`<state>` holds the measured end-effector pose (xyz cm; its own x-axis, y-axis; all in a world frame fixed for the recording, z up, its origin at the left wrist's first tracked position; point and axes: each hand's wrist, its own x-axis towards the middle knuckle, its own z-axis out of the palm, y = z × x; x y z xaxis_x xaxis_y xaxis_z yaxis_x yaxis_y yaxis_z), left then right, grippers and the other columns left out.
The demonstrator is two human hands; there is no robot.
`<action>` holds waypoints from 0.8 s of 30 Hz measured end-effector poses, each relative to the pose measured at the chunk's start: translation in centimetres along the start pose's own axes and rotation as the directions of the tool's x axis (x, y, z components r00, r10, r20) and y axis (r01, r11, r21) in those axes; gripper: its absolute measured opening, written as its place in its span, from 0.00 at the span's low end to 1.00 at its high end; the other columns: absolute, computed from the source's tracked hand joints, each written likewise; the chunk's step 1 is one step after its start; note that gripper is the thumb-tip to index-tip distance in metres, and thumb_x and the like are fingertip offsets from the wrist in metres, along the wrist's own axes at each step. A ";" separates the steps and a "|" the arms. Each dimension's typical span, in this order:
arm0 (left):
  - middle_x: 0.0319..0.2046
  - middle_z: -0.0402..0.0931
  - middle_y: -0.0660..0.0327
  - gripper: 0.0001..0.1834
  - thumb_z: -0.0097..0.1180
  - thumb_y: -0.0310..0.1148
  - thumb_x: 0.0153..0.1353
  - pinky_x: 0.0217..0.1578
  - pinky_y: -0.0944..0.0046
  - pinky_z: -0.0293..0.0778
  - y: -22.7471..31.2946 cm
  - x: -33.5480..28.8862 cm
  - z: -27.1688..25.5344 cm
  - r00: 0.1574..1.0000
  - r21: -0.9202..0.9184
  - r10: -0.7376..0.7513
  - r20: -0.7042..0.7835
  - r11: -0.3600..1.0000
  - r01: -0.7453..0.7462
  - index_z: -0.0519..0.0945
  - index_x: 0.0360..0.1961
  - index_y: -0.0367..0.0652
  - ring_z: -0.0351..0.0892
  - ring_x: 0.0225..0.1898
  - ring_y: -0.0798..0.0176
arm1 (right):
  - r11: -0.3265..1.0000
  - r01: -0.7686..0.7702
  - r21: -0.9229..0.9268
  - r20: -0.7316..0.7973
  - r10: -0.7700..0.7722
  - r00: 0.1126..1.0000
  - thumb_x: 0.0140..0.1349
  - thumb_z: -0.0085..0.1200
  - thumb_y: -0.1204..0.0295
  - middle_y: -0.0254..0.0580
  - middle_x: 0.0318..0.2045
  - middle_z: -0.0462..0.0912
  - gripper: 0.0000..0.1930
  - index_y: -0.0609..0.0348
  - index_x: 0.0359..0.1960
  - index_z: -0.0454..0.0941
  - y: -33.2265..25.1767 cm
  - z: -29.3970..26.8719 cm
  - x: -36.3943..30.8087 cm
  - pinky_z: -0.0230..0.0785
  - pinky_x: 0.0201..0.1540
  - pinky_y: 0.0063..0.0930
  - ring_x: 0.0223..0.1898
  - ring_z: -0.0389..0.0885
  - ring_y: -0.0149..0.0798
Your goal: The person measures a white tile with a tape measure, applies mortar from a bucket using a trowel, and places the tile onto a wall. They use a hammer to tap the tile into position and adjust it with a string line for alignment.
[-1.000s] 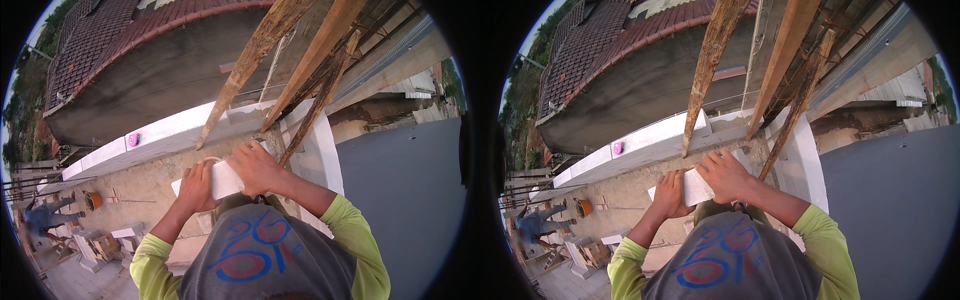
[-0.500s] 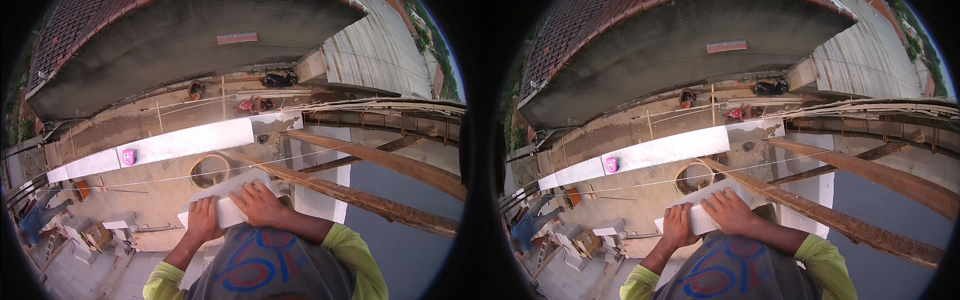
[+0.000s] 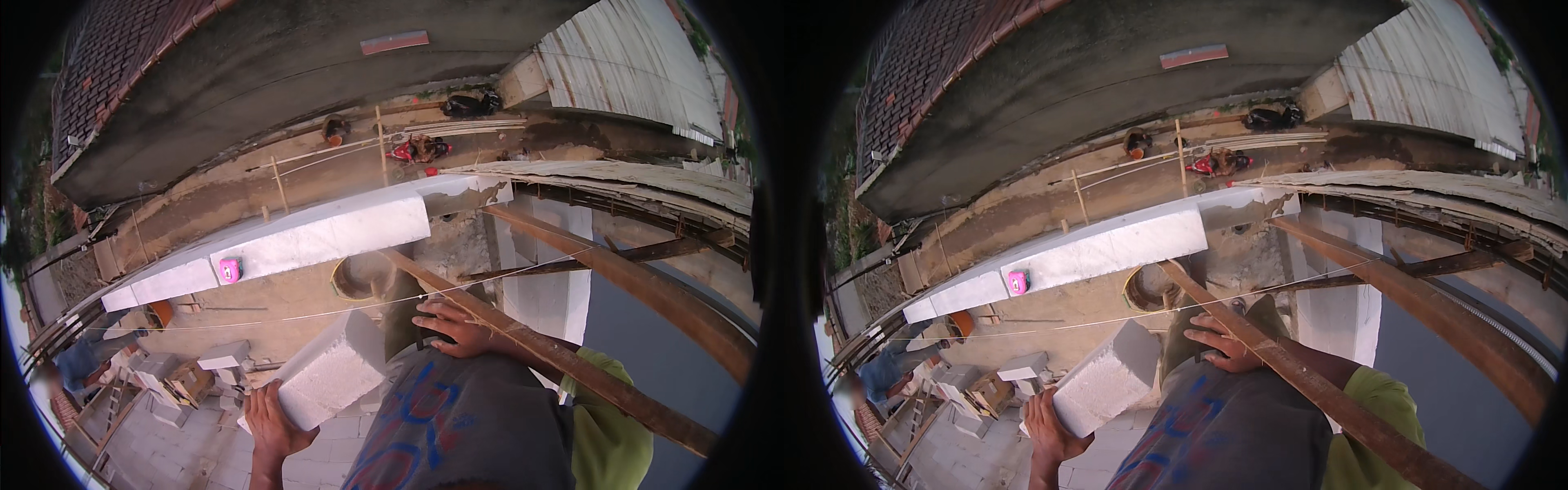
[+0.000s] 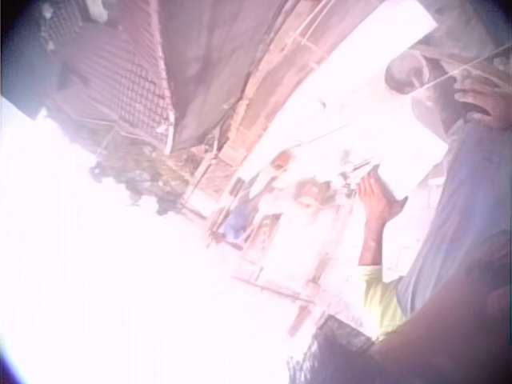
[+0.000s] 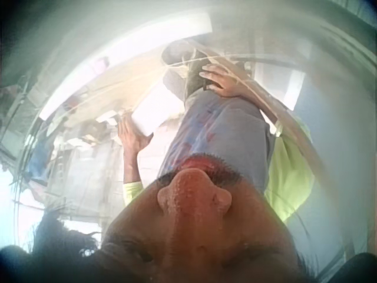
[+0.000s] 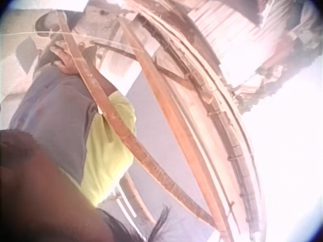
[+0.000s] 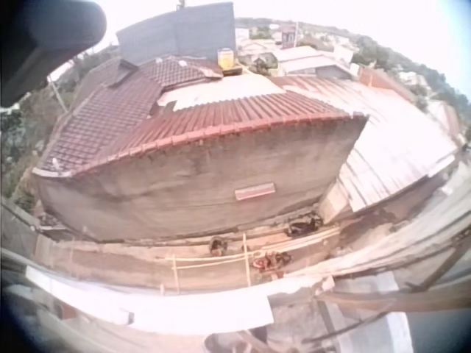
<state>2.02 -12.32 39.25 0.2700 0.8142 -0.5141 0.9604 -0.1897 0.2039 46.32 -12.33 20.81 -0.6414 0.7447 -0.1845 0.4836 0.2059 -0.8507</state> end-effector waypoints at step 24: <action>0.64 0.72 0.37 0.73 0.80 0.35 0.28 0.69 0.32 0.65 10.5 3.0 -24.9 0.966 0.169 0.104 -0.238 0.983 -0.064 0.56 0.80 0.33 0.75 0.65 0.32 | 0.787 -0.569 0.239 -0.030 0.591 0.806 0.75 0.59 0.59 0.51 0.56 0.89 0.21 0.56 0.63 0.81 19.8 10.5 -13.1 0.78 0.61 0.49 0.59 0.87 0.58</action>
<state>11.21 1.82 60.62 0.3442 0.8972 -0.2767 0.9388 -0.3317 0.0926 58.09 -24.70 1.22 -0.2129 0.7411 -0.6367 0.6034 -0.4128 -0.6823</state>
